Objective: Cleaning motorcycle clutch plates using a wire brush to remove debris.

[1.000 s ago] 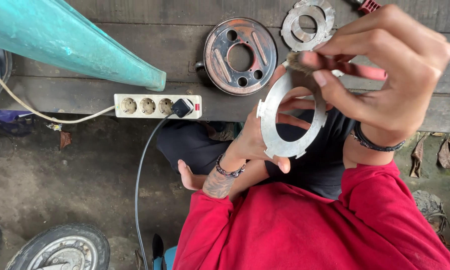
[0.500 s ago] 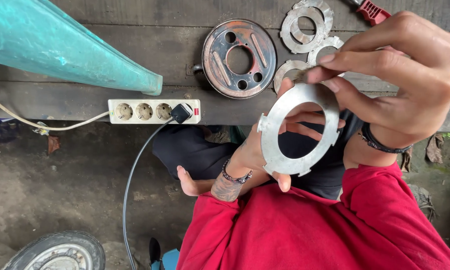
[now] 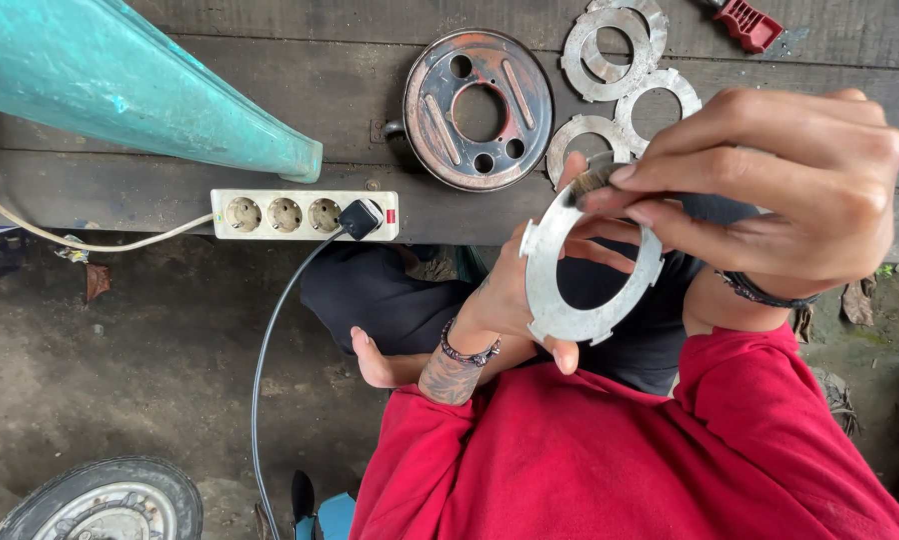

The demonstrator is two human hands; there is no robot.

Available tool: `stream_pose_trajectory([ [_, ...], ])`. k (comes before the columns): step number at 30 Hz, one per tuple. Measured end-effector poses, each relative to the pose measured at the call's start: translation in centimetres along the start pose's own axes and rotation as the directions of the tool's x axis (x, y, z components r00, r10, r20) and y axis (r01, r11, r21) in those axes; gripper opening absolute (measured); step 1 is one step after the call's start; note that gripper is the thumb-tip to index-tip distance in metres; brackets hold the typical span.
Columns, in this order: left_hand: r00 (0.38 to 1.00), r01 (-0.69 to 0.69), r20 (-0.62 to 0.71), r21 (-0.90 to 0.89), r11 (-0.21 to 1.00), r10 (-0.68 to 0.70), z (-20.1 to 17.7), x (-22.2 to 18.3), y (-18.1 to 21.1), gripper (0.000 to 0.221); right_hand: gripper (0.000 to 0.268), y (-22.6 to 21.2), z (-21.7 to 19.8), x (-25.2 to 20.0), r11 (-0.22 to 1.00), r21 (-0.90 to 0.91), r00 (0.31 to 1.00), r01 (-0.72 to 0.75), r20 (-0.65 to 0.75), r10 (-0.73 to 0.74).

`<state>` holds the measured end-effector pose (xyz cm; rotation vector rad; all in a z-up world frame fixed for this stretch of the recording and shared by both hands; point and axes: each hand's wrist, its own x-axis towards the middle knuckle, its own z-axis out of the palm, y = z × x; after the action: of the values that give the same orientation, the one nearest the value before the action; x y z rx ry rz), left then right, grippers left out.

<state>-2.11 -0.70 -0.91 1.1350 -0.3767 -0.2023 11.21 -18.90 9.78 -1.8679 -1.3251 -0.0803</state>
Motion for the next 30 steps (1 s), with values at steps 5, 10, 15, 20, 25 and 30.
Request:
stream_pose_trajectory([
  [5,0.983,0.094,-0.098,-0.468,0.879,-0.157,0.7,0.2,0.5,0.128,0.023,0.4,-0.6,0.0,0.998,0.000,0.996,-0.068,0.050,0.068],
  [10,0.997,-0.028,-0.079,-0.004,1.000,0.027,0.1,0.1,-0.4,0.113,0.027,0.6,-0.3,-0.2,0.998,0.005,0.998,-0.059,0.022,0.059],
  [15,0.999,0.030,-0.025,-0.160,0.987,-0.034,0.3,-0.2,0.4,0.124,0.026,1.0,-0.4,-0.4,1.000,0.013,1.000,-0.011,0.002,0.011],
  [20,1.000,-0.010,-0.018,0.137,0.991,0.013,0.1,0.8,2.1,0.088,0.022,-0.1,0.7,0.4,1.000,-0.008,0.998,-0.008,-0.065,0.007],
  [25,0.994,0.057,-0.093,0.006,0.998,-0.056,0.3,-1.0,0.5,0.101,0.017,-0.8,2.8,1.6,0.995,-0.013,0.984,0.096,-0.153,-0.097],
  [30,0.990,0.030,-0.112,-0.439,0.898,-0.088,0.6,-0.5,1.0,0.117,0.012,-0.3,2.1,1.1,0.996,-0.084,0.976,0.016,-0.213,-0.034],
])
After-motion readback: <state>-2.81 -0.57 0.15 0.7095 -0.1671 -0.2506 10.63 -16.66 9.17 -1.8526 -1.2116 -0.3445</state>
